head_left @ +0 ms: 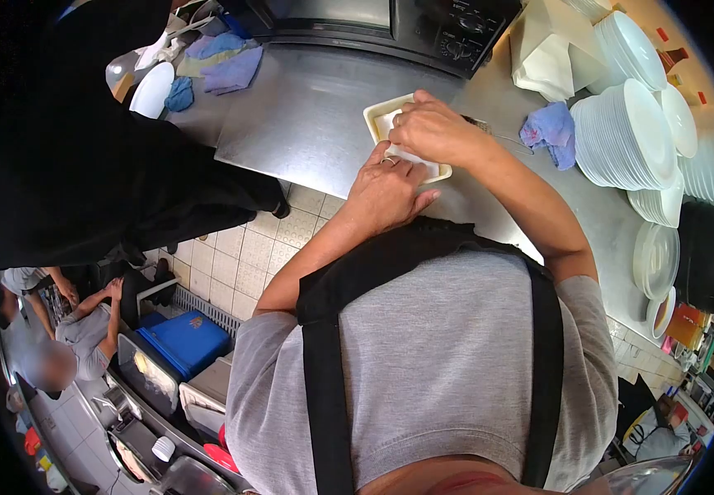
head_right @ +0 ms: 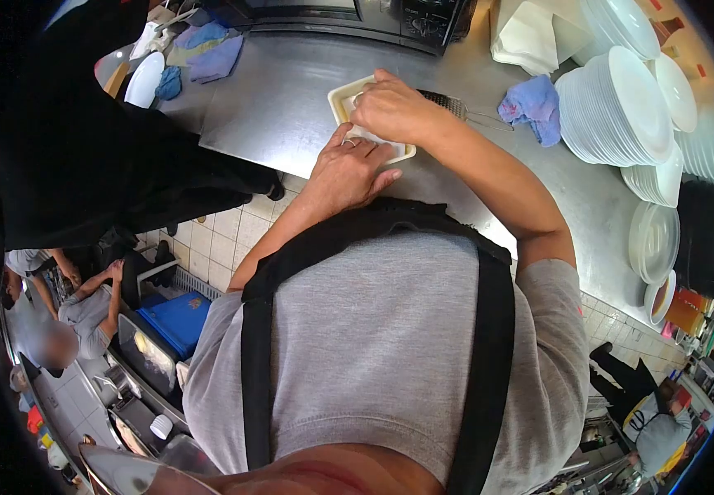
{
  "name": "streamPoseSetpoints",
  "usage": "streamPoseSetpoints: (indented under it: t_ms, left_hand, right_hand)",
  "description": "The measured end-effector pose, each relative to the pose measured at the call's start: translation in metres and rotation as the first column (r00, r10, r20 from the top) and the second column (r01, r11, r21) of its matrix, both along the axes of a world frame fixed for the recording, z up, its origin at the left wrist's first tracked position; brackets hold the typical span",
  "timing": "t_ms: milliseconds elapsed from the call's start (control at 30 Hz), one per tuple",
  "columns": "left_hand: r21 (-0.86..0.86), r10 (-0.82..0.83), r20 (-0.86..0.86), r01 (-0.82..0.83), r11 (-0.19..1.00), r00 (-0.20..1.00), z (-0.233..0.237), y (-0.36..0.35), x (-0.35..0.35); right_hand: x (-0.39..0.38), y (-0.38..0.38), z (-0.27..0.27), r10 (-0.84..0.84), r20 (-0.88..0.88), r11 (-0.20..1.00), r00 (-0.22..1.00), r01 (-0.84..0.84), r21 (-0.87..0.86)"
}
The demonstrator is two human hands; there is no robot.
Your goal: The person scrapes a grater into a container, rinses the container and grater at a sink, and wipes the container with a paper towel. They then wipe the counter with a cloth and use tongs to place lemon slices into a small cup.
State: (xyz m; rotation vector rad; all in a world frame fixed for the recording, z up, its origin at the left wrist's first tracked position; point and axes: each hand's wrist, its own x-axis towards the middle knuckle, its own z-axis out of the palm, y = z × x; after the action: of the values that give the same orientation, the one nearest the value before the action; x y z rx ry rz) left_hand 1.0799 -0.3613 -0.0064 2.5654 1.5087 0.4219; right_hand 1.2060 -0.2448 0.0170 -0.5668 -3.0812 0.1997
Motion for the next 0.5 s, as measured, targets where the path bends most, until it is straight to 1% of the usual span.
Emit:
streamPoseSetpoints:
  t_ms: [67,167,200,267,333,367,433,500]
  left_hand:
    - [0.01,-0.001,0.01,0.001,1.0,1.0,0.001,0.001,0.0]
    - [0.048,-0.008,0.082,0.005,0.999,0.997,0.001,0.0,-0.002]
    - [0.07,-0.01,0.113,0.002,0.998,0.994,0.003,-0.001,-0.004]
    - [0.094,-0.029,0.163,0.014,0.996,0.986,0.006,-0.002,-0.007]
    - [0.103,-0.054,0.196,0.034,0.994,0.979,0.009,-0.003,-0.01]
    - [0.09,-0.05,0.18,0.034,0.995,0.982,0.008,-0.004,-0.011]
    - [0.07,-0.028,0.144,0.018,0.997,0.989,0.004,-0.007,-0.015]
    - [0.096,-0.007,0.139,-0.006,0.995,0.99,0.004,-0.008,-0.021]
  right_hand:
    - [-0.003,0.004,-0.017,-0.002,0.039,1.0,0.999,0.001,0.03]
    - [0.001,0.009,-0.017,0.033,-0.028,0.999,0.999,-0.033,-0.011]
    - [0.006,0.01,-0.012,0.02,-0.141,1.0,0.99,-0.022,-0.015]
    - [0.021,0.012,0.001,-0.011,-0.358,1.0,0.934,0.001,-0.027]
    - [0.044,0.017,0.002,-0.175,-0.297,0.984,0.939,0.179,-0.014]
    - [0.056,0.021,0.003,-0.249,-0.269,0.966,0.93,0.259,0.001]
    - [0.084,0.02,0.004,-0.382,-0.081,0.924,0.921,0.38,-0.032]
    - [0.118,0.019,-0.021,-0.476,0.025,0.879,0.879,0.476,-0.011]
